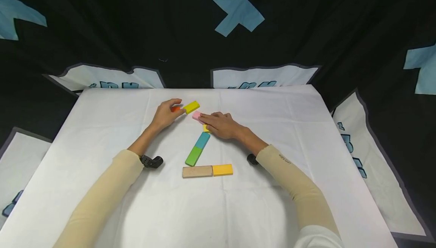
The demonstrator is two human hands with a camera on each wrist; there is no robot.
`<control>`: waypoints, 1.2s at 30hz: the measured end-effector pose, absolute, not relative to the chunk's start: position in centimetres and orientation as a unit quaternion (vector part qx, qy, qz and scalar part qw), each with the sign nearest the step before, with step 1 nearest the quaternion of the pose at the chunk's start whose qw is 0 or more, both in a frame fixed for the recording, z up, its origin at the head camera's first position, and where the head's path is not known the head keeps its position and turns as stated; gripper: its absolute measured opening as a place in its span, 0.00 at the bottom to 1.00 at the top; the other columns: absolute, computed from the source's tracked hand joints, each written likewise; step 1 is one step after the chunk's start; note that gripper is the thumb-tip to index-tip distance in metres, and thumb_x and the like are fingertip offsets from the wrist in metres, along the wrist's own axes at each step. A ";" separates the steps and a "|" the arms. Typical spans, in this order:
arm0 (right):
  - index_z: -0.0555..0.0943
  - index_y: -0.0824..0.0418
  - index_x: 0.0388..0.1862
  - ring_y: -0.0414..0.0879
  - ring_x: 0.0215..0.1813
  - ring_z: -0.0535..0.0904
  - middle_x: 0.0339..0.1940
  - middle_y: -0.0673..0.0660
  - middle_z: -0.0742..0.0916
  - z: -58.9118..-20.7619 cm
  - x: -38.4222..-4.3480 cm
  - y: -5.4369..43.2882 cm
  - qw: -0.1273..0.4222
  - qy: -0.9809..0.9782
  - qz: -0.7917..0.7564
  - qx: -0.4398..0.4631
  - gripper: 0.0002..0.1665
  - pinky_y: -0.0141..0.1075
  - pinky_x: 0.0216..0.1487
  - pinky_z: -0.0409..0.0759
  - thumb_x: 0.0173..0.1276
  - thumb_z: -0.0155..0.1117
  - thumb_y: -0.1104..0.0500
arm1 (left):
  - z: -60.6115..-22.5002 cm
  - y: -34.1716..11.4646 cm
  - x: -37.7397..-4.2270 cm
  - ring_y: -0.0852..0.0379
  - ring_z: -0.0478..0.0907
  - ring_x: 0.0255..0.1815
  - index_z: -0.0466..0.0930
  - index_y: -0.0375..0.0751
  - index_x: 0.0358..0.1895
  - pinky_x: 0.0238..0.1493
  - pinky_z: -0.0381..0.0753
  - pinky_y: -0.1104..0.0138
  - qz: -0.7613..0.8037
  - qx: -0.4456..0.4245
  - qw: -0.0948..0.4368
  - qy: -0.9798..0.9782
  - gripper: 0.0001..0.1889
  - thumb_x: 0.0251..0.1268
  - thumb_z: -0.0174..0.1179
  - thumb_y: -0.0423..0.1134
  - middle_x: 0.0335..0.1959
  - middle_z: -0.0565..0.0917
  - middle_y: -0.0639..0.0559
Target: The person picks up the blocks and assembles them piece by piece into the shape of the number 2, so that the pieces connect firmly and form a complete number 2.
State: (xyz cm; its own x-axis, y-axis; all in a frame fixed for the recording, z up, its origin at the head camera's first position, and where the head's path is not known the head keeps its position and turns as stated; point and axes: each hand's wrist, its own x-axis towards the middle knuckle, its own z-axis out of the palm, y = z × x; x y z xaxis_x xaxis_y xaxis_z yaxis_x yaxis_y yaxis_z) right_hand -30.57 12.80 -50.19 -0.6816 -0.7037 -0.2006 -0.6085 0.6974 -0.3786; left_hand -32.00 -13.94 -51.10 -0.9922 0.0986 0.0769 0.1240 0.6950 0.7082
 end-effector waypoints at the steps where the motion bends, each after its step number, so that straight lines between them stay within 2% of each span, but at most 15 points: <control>1: 0.52 0.40 0.82 0.53 0.75 0.59 0.81 0.42 0.58 -50.2 -30.5 12.8 0.167 0.906 -0.142 -0.362 0.32 0.53 0.63 0.60 0.82 0.43 0.47 | -51.2 -13.8 -32.1 0.44 0.66 0.69 0.74 0.39 0.67 0.70 0.60 0.52 -0.387 -0.059 0.015 -0.920 0.27 0.67 0.65 0.44 0.65 0.77 0.43; 5: 0.53 0.41 0.82 0.53 0.74 0.59 0.81 0.42 0.58 -50.2 -30.5 12.8 0.163 0.906 -0.140 -0.365 0.32 0.53 0.62 0.60 0.82 0.42 0.47 | -51.3 -13.4 -32.5 0.44 0.68 0.67 0.76 0.38 0.65 0.70 0.59 0.51 -0.383 -0.065 0.018 -0.921 0.27 0.66 0.66 0.44 0.64 0.78 0.43; 12: 0.53 0.40 0.82 0.55 0.74 0.59 0.81 0.41 0.57 -50.2 -30.6 12.8 0.165 0.904 -0.145 -0.366 0.32 0.53 0.60 0.60 0.82 0.42 0.48 | -51.0 -12.6 -32.8 0.44 0.70 0.67 0.79 0.38 0.62 0.71 0.43 0.38 -0.366 -0.080 0.015 -0.927 0.24 0.67 0.66 0.46 0.61 0.81 0.43; 17: 0.53 0.40 0.82 0.56 0.74 0.59 0.80 0.40 0.57 -50.3 -30.6 12.8 0.161 0.904 -0.151 -0.365 0.32 0.53 0.60 0.61 0.81 0.43 0.48 | -51.3 -12.0 -33.1 0.43 0.70 0.67 0.80 0.40 0.62 0.71 0.38 0.37 -0.346 -0.074 0.007 -0.935 0.24 0.66 0.66 0.47 0.62 0.80 0.45; 26: 0.53 0.40 0.82 0.54 0.74 0.60 0.80 0.41 0.58 -50.2 -30.6 12.8 0.161 0.904 -0.148 -0.368 0.32 0.51 0.59 0.61 0.82 0.43 0.47 | -51.6 -11.5 -33.4 0.42 0.67 0.66 0.80 0.43 0.63 0.70 0.39 0.37 -0.316 -0.056 -0.003 -0.947 0.25 0.66 0.66 0.47 0.63 0.79 0.44; 36: 0.53 0.40 0.82 0.52 0.75 0.59 0.81 0.43 0.58 -50.2 -30.6 12.8 0.162 0.908 -0.139 -0.361 0.32 0.52 0.62 0.61 0.82 0.42 0.46 | -51.4 -11.4 -33.3 0.43 0.67 0.66 0.79 0.41 0.64 0.71 0.38 0.38 -0.314 -0.048 -0.012 -0.948 0.23 0.67 0.64 0.42 0.62 0.78 0.42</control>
